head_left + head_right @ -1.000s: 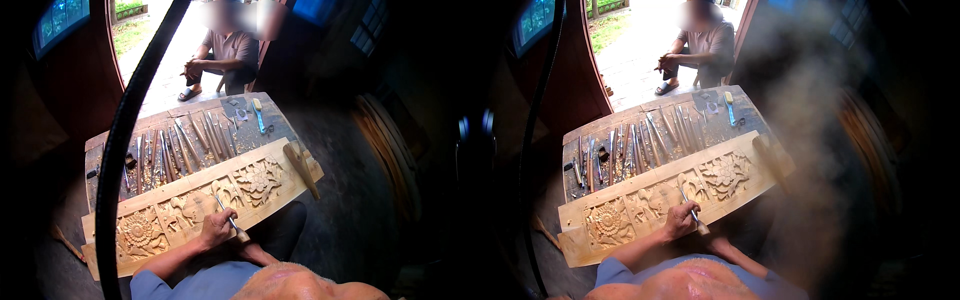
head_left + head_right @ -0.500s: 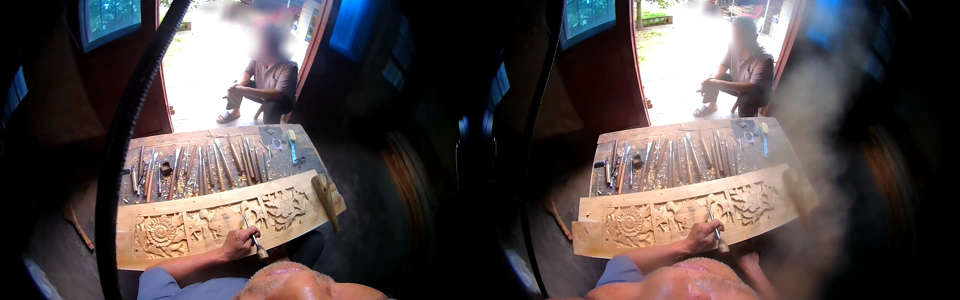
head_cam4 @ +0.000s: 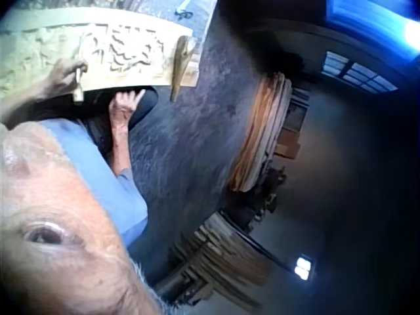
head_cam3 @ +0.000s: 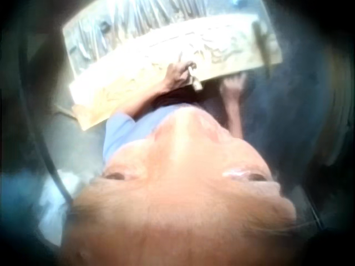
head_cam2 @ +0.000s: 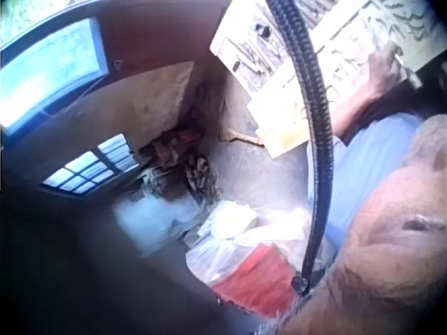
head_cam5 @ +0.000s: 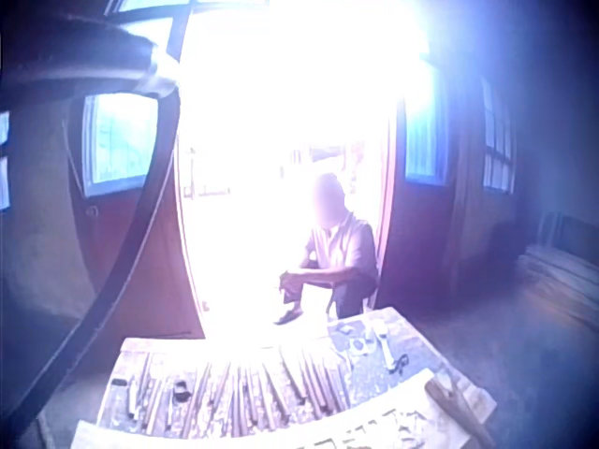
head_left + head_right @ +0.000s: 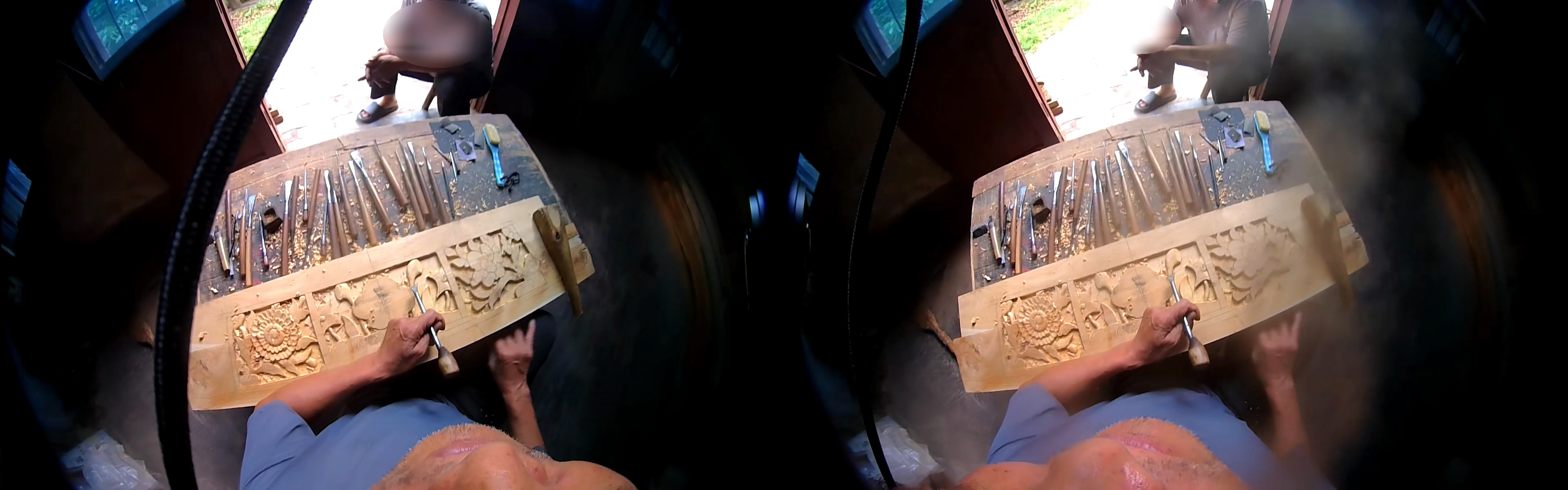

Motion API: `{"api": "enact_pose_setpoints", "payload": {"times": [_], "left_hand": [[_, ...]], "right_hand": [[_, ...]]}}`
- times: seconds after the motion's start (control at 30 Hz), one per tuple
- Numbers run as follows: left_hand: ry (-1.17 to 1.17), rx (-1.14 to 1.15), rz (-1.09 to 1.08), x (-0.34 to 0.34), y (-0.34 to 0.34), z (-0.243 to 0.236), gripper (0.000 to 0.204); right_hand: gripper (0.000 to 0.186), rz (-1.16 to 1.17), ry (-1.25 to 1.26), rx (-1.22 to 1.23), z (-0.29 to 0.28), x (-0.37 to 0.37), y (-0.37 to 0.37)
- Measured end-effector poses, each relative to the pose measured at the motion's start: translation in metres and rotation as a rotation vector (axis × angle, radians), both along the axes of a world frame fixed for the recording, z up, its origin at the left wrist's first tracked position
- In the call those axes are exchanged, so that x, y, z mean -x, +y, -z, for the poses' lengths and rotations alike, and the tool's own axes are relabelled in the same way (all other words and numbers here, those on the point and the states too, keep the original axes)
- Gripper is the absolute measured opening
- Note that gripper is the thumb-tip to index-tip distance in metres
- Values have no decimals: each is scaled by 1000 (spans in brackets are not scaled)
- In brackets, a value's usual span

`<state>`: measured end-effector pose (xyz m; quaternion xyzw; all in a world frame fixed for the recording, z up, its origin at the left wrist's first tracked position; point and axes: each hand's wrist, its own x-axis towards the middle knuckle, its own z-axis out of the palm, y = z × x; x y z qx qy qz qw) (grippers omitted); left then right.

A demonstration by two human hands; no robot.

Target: The person carves intricate floral patterns into a rectangular wooden panel using various chisels and a mallet. They meticulously chip away wood shavings to refine the design, occasionally pausing to inspect the work or switch tools.

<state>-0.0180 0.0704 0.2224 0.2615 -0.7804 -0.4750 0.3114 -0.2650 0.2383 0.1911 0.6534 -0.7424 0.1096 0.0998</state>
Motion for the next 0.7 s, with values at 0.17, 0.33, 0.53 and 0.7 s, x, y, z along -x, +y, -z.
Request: {"api": "enact_pose_setpoints", "payload": {"times": [0.17,0.33,0.53,0.7], "left_hand": [[-14,-5,3,-1,1,5,13],[13,36,8,1,-1,-2,10],[-30,3,25,0,0,-5,26],[-27,11,18,3,-1,-4,24]], "right_hand": [[10,228,-50,185,-7,24,-5],[6,202,14,169,-1,22,-8],[7,202,15,201,-5,19,-11],[6,192,25,192,-4,17,-10]]}}
